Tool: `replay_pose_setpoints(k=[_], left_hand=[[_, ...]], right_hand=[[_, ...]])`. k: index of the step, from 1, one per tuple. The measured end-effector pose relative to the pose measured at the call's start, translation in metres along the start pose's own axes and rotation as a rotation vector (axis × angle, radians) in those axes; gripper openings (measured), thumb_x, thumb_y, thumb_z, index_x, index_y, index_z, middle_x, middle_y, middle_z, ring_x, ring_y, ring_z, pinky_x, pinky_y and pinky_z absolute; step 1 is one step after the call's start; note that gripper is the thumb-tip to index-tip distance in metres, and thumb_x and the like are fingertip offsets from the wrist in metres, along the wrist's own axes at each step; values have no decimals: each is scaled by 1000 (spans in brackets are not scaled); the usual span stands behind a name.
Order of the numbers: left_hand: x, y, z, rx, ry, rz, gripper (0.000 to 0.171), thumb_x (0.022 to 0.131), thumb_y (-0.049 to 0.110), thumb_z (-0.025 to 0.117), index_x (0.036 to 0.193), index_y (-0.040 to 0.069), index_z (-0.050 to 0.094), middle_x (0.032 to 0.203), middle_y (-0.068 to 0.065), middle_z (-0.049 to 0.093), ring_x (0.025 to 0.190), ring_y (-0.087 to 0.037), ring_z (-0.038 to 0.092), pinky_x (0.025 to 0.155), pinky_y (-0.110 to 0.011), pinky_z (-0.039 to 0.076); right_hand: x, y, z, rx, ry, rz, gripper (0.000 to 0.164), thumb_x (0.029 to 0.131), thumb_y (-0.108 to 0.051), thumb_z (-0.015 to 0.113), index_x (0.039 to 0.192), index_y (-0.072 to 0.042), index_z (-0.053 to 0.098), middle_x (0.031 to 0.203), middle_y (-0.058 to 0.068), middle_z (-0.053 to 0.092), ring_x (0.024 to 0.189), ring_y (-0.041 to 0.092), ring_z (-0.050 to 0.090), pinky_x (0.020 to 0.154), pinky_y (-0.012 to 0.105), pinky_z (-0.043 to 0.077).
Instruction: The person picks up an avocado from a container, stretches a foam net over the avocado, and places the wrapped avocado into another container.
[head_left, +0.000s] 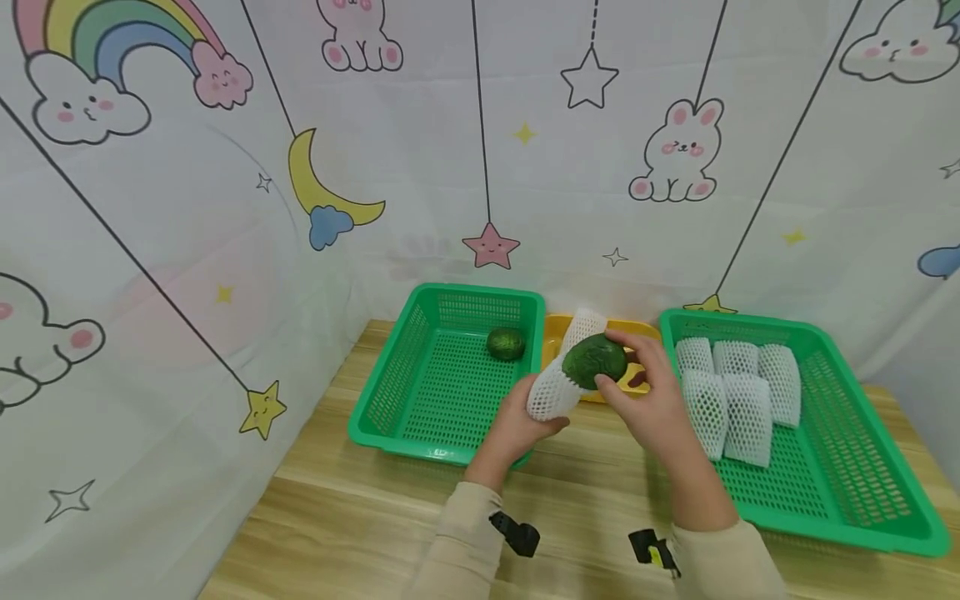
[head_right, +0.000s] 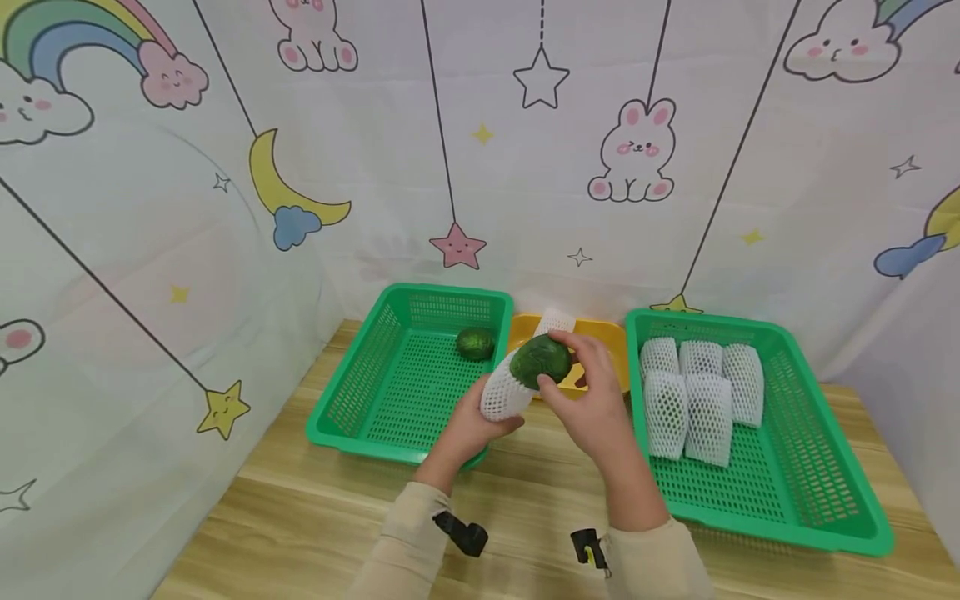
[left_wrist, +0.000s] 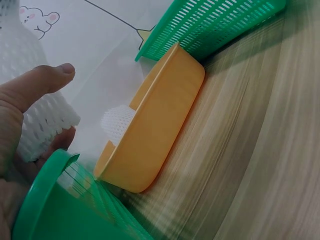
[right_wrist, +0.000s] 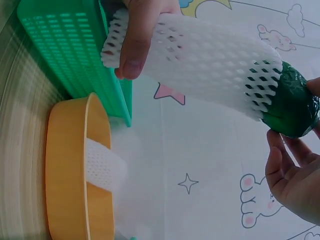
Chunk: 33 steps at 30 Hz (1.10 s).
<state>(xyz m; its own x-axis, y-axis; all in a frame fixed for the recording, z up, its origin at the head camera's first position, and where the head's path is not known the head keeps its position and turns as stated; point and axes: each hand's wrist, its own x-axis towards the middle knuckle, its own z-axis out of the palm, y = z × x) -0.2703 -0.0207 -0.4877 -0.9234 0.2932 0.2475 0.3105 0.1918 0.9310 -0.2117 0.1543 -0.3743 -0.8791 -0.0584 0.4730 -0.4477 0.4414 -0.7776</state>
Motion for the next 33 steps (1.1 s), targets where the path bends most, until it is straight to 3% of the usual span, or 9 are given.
replay_pose_setpoints(k=[5, 12, 19, 23, 28, 33], left_hand=[[0, 0, 0, 68, -4, -3, 59, 75, 12, 78, 128, 14, 52, 117, -3, 55, 104, -19, 54, 88, -38, 44], [0, 0, 0, 124, -4, -11, 61, 76, 15, 77, 130, 15, 50, 114, -2, 53, 101, -18, 53, 86, -36, 45], [-1, 2, -2, 10, -36, 21, 69, 78, 5, 73, 138, 6, 39, 129, -10, 50, 114, -24, 50, 94, -37, 41], [0, 1, -2, 7, -37, 37, 64, 82, 7, 69, 139, 5, 38, 133, -11, 48, 119, -24, 47, 98, -37, 38], [1, -1, -2, 0, -47, 33, 65, 82, 9, 70, 139, 5, 38, 133, -11, 47, 118, -24, 47, 96, -37, 39], [-1, 1, -2, 48, -43, 32, 70, 80, 12, 73, 139, 4, 37, 131, -12, 48, 116, -23, 49, 94, -37, 41]], right_hand=[[3, -3, 5, 23, -27, 37, 48, 86, -6, 65, 130, -6, 46, 123, 11, 46, 98, 20, 42, 72, 30, 33], [6, 4, 9, -164, -119, 38, 43, 82, -11, 69, 121, -8, 53, 113, 11, 50, 101, 26, 41, 75, 41, 34], [7, 12, 15, -282, -208, 4, 44, 78, -18, 76, 117, -8, 57, 116, 8, 57, 109, 29, 41, 89, 50, 35], [6, 15, 18, -309, -245, 12, 45, 77, -22, 77, 117, -11, 58, 118, 6, 58, 110, 29, 41, 89, 51, 36], [5, 20, 22, -316, -196, -26, 46, 78, -21, 76, 120, -12, 60, 117, 9, 57, 111, 31, 43, 89, 54, 37], [1, 26, 28, -242, -120, -50, 47, 78, -19, 76, 118, -7, 55, 117, 12, 55, 112, 32, 43, 92, 54, 33]])
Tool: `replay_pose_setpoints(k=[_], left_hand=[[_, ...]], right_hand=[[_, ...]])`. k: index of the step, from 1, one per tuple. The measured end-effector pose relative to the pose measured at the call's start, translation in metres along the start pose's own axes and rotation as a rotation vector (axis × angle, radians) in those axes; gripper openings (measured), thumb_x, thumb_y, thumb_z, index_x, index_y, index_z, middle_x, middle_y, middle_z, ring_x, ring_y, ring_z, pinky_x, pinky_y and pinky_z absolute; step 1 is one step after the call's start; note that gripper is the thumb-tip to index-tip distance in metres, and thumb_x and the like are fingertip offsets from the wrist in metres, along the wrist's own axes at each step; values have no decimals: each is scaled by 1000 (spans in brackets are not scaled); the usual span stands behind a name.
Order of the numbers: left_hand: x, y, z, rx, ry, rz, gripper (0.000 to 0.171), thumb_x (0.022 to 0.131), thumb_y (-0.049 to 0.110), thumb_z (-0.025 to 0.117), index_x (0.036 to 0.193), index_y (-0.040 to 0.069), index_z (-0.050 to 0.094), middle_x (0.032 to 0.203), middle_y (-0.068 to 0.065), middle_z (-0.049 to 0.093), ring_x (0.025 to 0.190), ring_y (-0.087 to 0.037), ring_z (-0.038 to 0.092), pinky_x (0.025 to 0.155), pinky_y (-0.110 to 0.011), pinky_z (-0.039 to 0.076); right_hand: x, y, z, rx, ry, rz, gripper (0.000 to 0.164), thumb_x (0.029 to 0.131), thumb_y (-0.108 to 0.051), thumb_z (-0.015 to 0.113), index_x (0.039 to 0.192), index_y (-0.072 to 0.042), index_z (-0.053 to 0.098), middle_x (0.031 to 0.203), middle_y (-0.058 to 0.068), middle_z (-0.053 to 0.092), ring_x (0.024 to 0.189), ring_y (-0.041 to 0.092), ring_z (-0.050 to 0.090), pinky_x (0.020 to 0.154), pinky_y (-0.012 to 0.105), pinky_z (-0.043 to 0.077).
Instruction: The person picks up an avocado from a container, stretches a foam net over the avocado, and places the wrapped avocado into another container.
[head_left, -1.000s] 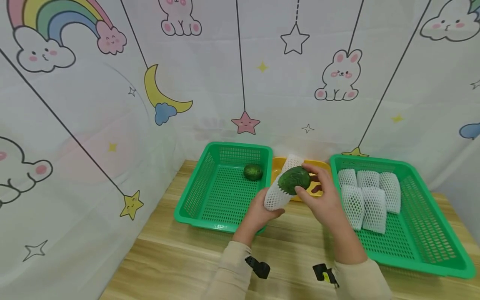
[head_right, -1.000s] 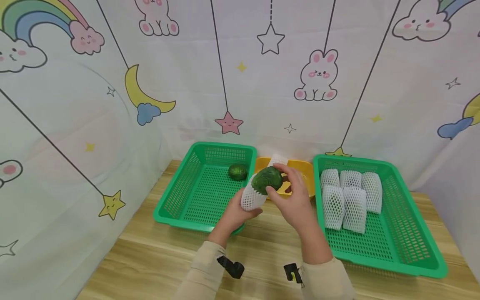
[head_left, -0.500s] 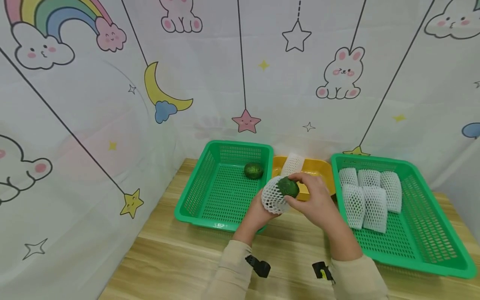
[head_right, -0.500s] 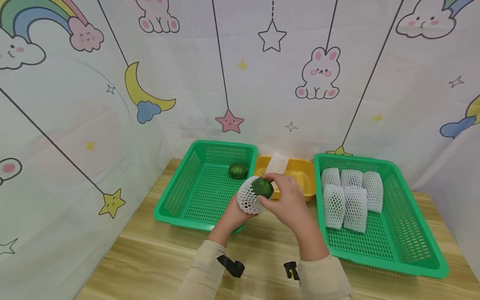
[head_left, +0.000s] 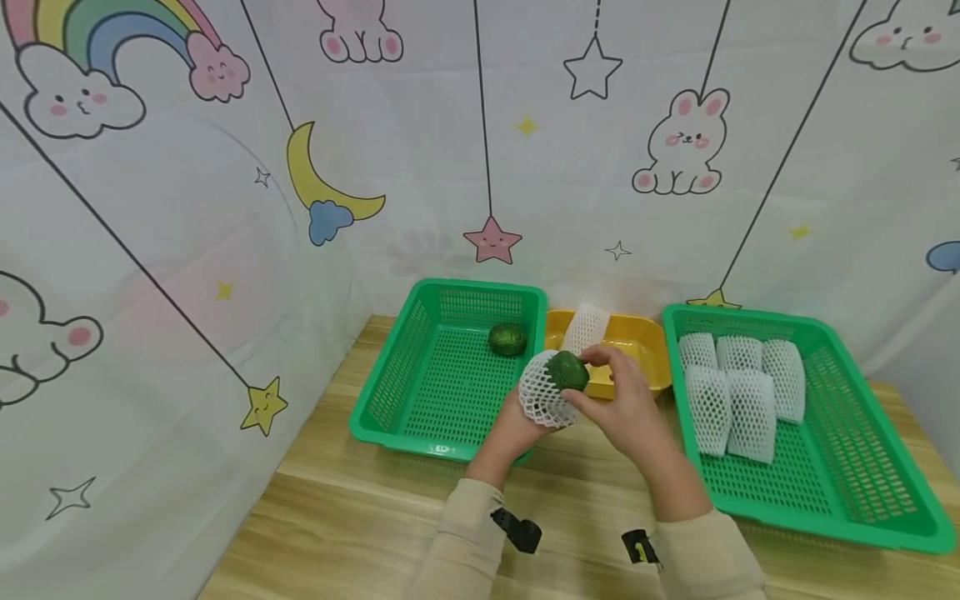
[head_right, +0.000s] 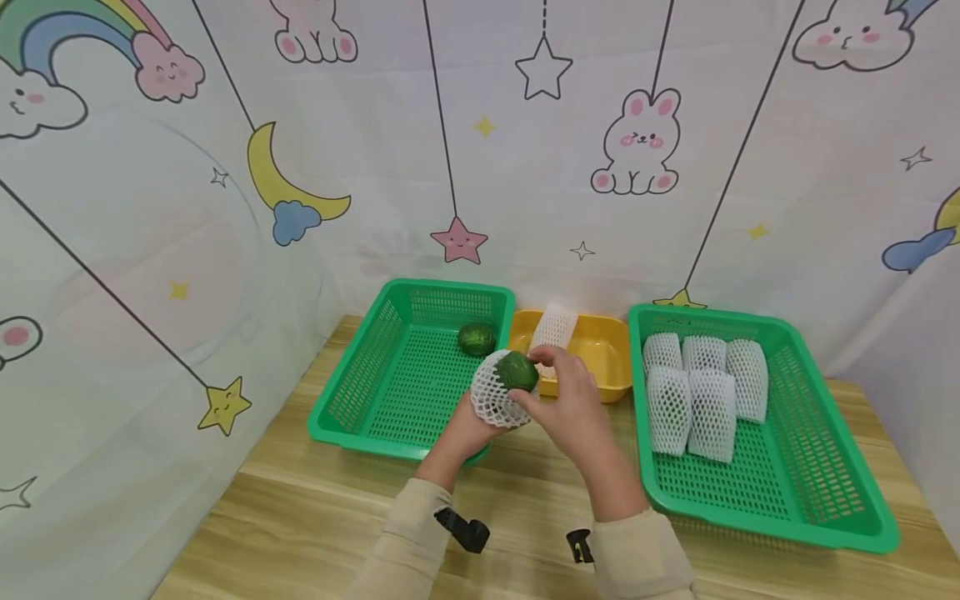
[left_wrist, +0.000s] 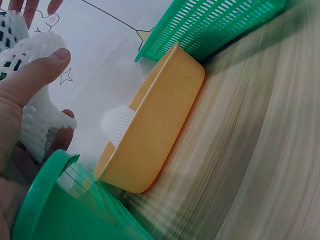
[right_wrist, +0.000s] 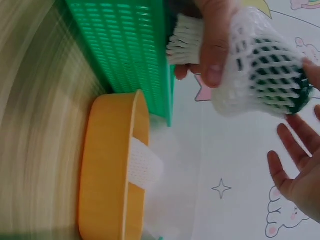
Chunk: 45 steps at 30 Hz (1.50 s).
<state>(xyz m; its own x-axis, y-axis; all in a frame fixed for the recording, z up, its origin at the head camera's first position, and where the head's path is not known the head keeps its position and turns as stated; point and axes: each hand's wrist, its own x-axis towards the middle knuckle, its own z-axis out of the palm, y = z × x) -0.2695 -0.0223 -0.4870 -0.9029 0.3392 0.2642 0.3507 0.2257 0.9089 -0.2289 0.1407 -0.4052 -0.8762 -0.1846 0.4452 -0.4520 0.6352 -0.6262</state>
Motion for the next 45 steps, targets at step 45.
replay_pose_setpoints(k=[45], left_hand=[[-2, 3, 3, -162, -62, -127, 64, 75, 25, 79, 130, 19, 48, 116, 3, 57, 99, -13, 57, 81, -32, 47]], right_hand=[[9, 18, -5, 63, 72, -265, 22, 76, 7, 70, 81, -6, 53, 115, 13, 58, 107, 27, 54, 89, 23, 44]])
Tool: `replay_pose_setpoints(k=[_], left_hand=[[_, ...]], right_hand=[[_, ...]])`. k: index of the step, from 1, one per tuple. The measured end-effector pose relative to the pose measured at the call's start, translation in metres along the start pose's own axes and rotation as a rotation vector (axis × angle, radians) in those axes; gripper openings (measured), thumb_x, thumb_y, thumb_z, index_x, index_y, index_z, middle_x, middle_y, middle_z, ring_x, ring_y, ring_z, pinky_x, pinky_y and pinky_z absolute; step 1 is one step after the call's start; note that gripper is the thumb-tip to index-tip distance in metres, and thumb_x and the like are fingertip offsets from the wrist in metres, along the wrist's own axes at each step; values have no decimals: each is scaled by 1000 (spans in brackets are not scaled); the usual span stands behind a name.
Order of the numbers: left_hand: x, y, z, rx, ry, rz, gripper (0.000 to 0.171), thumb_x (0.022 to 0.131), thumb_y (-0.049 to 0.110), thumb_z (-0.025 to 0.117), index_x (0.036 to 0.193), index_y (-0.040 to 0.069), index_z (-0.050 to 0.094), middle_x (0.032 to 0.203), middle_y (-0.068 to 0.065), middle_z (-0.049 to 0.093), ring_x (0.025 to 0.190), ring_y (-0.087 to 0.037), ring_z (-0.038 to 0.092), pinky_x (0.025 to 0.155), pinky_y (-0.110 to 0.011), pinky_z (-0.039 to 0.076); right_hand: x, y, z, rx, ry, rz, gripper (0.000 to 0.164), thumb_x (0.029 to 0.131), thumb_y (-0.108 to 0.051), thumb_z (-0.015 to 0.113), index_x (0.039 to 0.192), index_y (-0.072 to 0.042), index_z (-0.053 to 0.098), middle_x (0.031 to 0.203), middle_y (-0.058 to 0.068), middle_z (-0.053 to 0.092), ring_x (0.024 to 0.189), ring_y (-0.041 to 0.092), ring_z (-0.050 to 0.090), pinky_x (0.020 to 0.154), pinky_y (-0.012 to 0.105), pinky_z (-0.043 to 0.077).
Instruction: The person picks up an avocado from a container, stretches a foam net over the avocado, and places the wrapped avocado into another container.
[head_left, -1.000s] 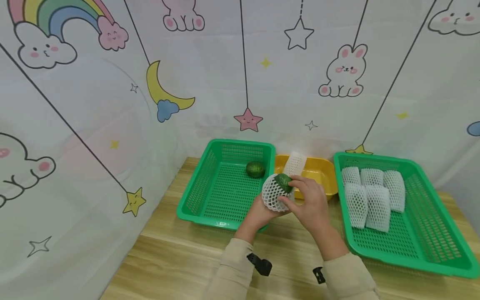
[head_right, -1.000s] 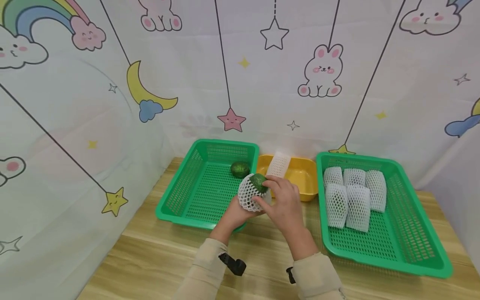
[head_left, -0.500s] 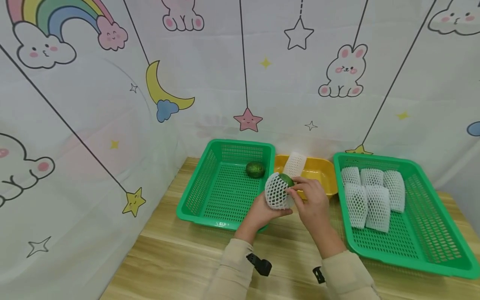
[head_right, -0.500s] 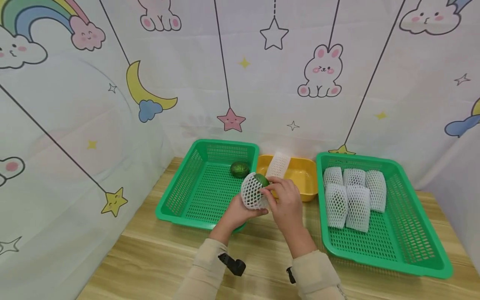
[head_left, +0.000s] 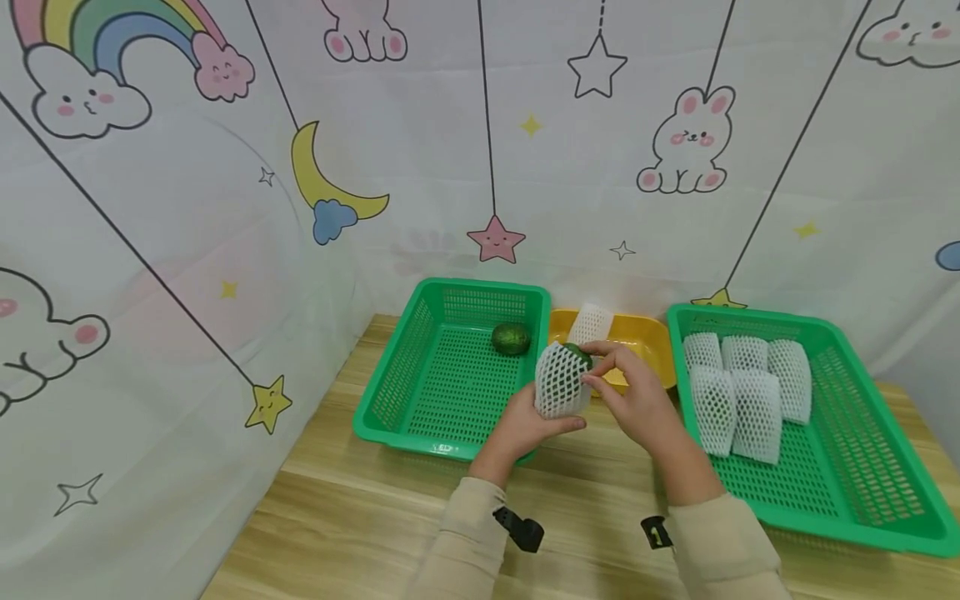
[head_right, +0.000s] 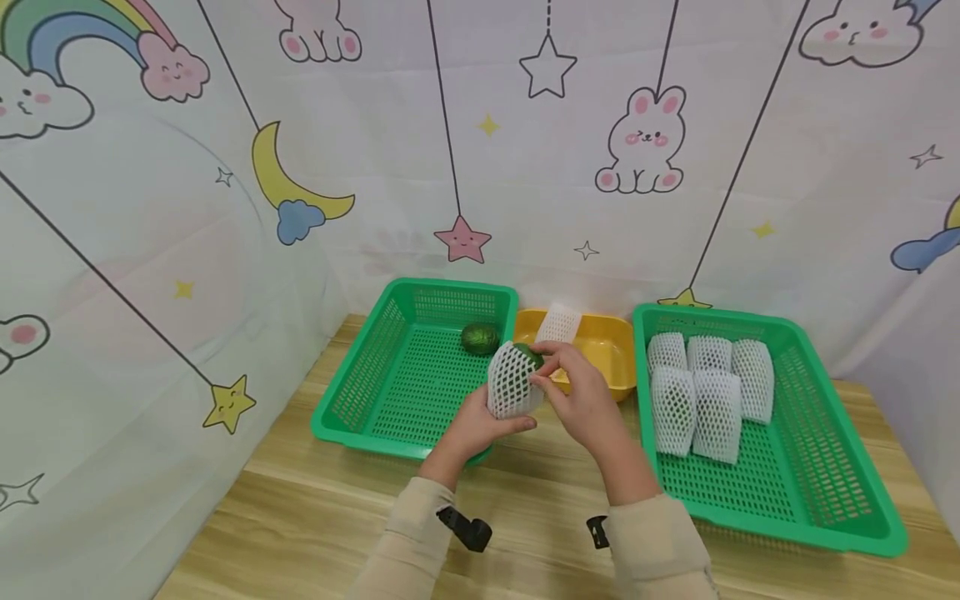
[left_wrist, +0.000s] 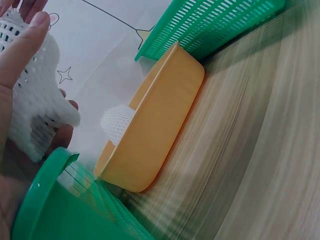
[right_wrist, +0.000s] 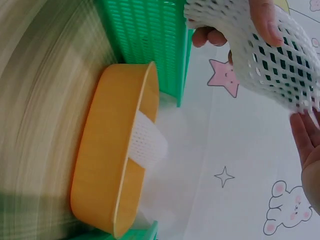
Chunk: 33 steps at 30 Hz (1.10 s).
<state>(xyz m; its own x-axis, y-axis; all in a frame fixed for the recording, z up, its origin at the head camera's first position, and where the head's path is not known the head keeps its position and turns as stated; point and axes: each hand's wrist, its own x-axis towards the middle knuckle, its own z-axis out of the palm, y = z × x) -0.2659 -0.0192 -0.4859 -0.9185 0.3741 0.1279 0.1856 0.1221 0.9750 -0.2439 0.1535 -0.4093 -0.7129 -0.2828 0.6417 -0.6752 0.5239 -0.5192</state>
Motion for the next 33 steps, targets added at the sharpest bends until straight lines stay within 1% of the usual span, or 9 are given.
replay_pose_setpoints(k=[4, 7, 11, 15, 17, 22, 28, 31, 33], left_hand=[[3, 3, 1, -10, 15, 1, 73, 74, 26, 79, 135, 20, 40, 121, 3, 53, 104, -15, 54, 85, -34, 46], [5, 4, 3, -1, 41, 8, 76, 74, 26, 80, 135, 21, 36, 121, 2, 51, 104, -16, 53, 85, -35, 46], [7, 4, 4, -6, 66, 21, 75, 73, 25, 81, 132, 22, 35, 119, 1, 51, 101, -17, 53, 82, -35, 46], [9, 4, 3, -45, 52, 55, 73, 74, 22, 80, 133, 22, 36, 122, 0, 49, 104, -17, 52, 83, -34, 47], [9, 4, 2, -69, 40, 62, 74, 75, 24, 79, 134, 21, 36, 123, -2, 49, 104, -18, 53, 82, -33, 47], [6, 11, -2, -122, -6, 78, 73, 81, 32, 73, 140, 15, 33, 122, -10, 51, 102, -19, 55, 79, -32, 49], [-3, 34, -5, -107, -35, 116, 71, 85, 31, 67, 140, 5, 30, 124, -12, 48, 103, -17, 53, 82, -29, 47], [-4, 35, -2, -134, -36, 106, 72, 86, 32, 67, 140, 6, 28, 124, -13, 46, 103, -19, 53, 82, -30, 48], [-3, 32, 2, -196, -41, 110, 71, 86, 34, 65, 140, 6, 27, 124, -14, 46, 103, -20, 53, 83, -32, 48]], right_hand=[[1, -2, -2, -34, 17, 32, 18, 81, 6, 65, 86, -3, 50, 110, 15, 61, 95, 26, 59, 72, 30, 50], [0, -1, -3, -72, 33, 64, 17, 84, 3, 64, 88, -3, 49, 104, 14, 64, 89, 25, 60, 66, 31, 50], [-1, 0, -3, -41, 20, 126, 17, 87, -1, 62, 94, -2, 47, 107, 15, 62, 97, 29, 57, 77, 41, 50], [0, -1, -2, 18, -39, 187, 34, 82, -7, 70, 106, -1, 46, 116, 16, 56, 108, 34, 52, 90, 51, 42], [1, -2, -3, 0, -59, 201, 44, 78, -9, 75, 112, -2, 47, 116, 15, 55, 109, 34, 51, 91, 51, 41], [4, -1, -3, -36, -62, 134, 47, 75, -4, 77, 114, -3, 52, 111, 15, 58, 105, 33, 54, 90, 50, 42], [7, 2, 1, -37, -14, 26, 42, 77, -4, 74, 114, -3, 52, 101, 11, 64, 98, 29, 59, 101, 56, 19], [5, 1, 1, -11, -24, 38, 39, 84, -7, 67, 119, -3, 50, 100, 11, 66, 101, 29, 57, 103, 58, 9], [3, 0, -1, 74, -28, 80, 38, 88, -7, 61, 123, -2, 47, 107, 14, 63, 106, 28, 54, 103, 56, 12]])
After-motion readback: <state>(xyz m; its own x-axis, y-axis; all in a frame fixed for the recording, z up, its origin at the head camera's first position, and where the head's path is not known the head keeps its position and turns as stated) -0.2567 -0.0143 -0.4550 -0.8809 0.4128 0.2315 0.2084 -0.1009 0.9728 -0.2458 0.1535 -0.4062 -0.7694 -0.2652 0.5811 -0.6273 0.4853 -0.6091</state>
